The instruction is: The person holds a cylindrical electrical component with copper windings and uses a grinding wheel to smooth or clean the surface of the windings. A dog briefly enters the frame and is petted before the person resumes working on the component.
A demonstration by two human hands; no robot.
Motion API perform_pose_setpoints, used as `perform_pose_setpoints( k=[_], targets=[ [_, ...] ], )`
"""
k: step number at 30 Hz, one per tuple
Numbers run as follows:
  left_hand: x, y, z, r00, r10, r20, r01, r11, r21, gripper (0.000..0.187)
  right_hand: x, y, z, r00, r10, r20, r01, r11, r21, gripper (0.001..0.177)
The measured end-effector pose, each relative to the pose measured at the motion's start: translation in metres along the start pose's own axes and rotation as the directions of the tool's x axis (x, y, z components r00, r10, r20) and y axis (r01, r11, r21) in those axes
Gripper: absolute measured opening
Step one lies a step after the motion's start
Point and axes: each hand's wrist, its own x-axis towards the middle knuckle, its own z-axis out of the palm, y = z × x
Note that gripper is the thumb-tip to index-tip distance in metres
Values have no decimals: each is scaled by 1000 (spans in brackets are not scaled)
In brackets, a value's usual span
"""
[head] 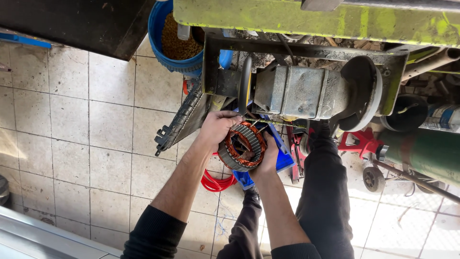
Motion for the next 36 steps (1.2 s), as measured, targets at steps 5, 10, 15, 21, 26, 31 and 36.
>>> perform_pose_setpoints(
  k=[5,10,15,21,26,31,36],
  targets=[
    [3,0,2,999,-32,-35,33,999,24,15,1,-1,1,1000,-7,-24,7,1000,-10,36],
    [6,-3,0,998,-30,-47,32,999,42,14,12,3,-9,999,-40,21,40,999,12,36],
    [8,-8,-4,999,-11,-40,13,999,44,14,6,0,-3,1000,-25,-1,25,1000,3,35],
    [0,-4,0,1000,-6,-13,5,998,-68,16,5,1,-3,1000,-8,-1,8,1000,-3,39],
    [-7,1,2,1000,13,-28,-14,999,-35,17,2,0,1,1000,-5,18,5,1000,-14,43],
    [-9,-1,0,999,12,-50,-12,1000,0,17,2,1,-1,1000,-7,21,7,1000,-29,43],
    [-15,3,2,998,10,-60,-11,1000,-17,17,-4,-1,5,1000,0,15,0,999,-38,46]
  ],
)
